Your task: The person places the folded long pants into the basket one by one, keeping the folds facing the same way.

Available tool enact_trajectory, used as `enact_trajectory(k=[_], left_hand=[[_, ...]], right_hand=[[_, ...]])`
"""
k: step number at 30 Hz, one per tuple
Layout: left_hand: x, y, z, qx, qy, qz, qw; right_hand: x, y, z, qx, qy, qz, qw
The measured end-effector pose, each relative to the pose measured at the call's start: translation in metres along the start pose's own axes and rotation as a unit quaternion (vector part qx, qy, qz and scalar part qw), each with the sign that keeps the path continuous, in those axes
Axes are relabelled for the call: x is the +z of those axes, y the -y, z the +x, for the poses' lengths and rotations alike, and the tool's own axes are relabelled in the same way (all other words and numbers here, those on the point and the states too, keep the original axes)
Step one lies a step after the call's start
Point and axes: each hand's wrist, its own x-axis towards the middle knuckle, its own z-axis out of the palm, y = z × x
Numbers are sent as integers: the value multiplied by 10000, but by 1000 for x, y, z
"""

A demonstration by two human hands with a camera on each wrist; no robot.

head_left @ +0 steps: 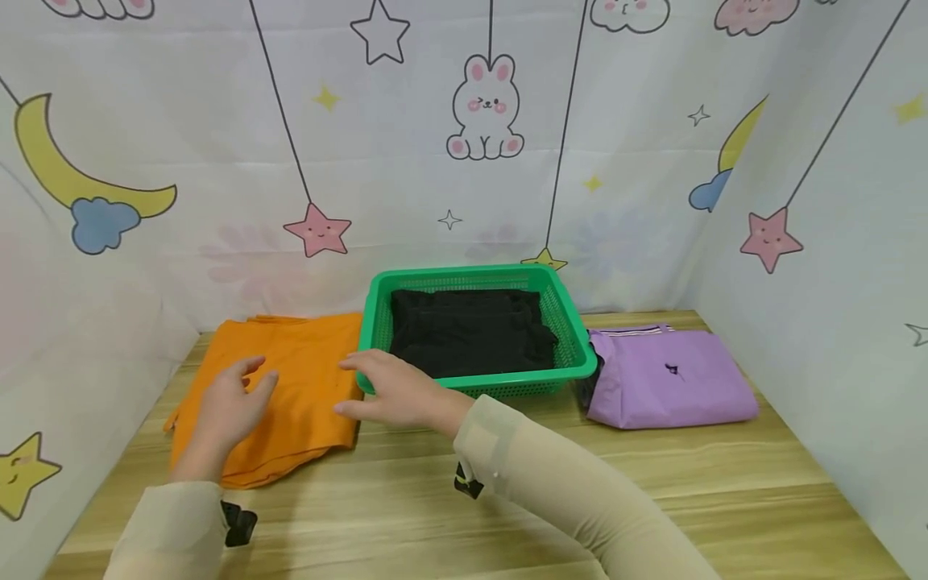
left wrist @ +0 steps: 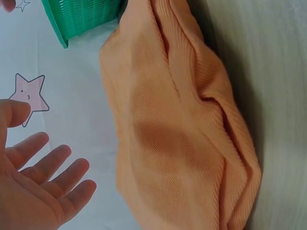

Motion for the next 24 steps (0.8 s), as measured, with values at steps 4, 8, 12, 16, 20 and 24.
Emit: enact_trajectory(k=[4, 8, 12, 16, 20, 24], left_hand=[[-1, 1, -1, -11, 7, -34, 10000], [-1, 2, -2, -43, -26, -43, 10000], [-1, 3, -2, -43, -120, 40, 9999], [-2, 4, -2, -51, -170, 94, 9998], [-3, 4, -3, -46, -190, 90, 9998], [-3, 3, -3, -70, -229, 59, 9997]], right_hand=[[1, 3, -1, 20, 61, 0, 10000], [1, 4, -2, -3, 85, -37, 10000], [1, 5, -2, -35, 62, -60, 10000], [2, 6, -2, -34, 84, 15, 10000], [4, 7, 0, -88, 83, 6, 9999], [7, 8, 2, -151, 79, -34, 9998]])
